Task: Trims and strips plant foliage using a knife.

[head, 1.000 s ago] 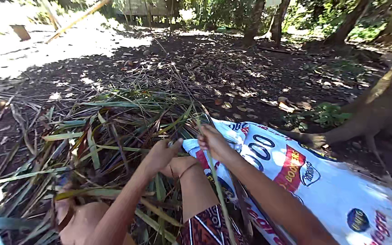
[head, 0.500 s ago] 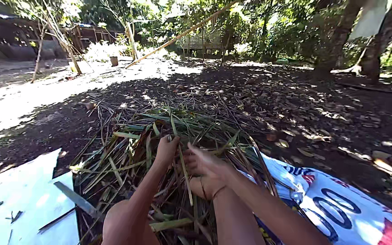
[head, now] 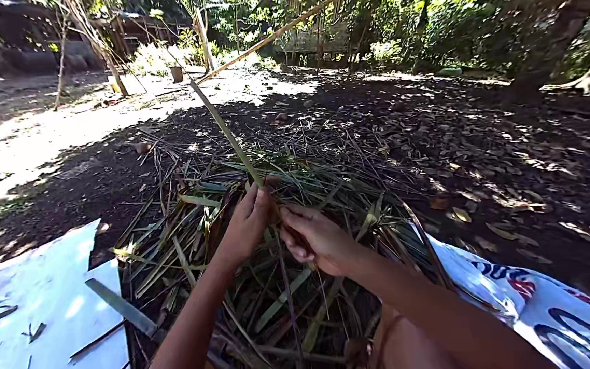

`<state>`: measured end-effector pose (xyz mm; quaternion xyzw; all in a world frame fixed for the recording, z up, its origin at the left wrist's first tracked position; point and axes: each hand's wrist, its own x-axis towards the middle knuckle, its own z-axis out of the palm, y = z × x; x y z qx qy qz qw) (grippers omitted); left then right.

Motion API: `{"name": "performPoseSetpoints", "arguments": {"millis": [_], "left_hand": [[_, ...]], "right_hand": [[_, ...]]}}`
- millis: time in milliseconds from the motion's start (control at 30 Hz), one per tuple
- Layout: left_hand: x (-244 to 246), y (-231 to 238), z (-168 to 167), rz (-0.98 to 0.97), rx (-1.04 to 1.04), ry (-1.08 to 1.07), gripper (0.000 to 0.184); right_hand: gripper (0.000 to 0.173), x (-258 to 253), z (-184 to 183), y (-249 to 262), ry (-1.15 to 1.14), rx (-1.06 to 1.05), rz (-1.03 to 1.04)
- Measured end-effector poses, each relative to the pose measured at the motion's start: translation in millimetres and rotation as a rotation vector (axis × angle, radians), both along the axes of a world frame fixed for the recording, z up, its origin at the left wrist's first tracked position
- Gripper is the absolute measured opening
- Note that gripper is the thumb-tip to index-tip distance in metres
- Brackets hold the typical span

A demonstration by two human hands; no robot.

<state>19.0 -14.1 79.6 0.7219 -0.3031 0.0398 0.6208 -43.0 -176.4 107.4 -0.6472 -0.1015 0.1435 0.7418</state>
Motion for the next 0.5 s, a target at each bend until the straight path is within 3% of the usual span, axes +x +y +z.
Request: {"name": "performPoseSetpoints", "arguments": {"millis": [67, 167, 200, 367, 500], "left_hand": [[6.6, 3.1, -1.0, 0.008, 0.034, -0.055, 0.065], [20.7, 1.7, -4.2, -0.003, 0.048, -0.074, 0.038], [26.2, 1.9, -9.2, -0.015, 0.038, -0.074, 0.037], [45.8, 16.9, -30.8, -0.084, 0.310, -0.270, 0.060], [51.1, 30.6, -42.0, 0.157, 0.541, -0.580, 0.065]], "right_hand": [[0.023, 18.1, -6.7, -2.2, -0.047, 0.041, 0.059], [0.026, 47.5, -21.2, -5.5, -0.095, 0.126, 0.153], [0.028, 56.3, -28.6, -7.5, -0.113, 0.144, 0.192], [0.031, 84.8, -41.8, -23.9, -0.175, 0.218, 0.313], [0.032, 91.7, -47.3, -27.0, -0.068, 0.298, 0.458]]}}
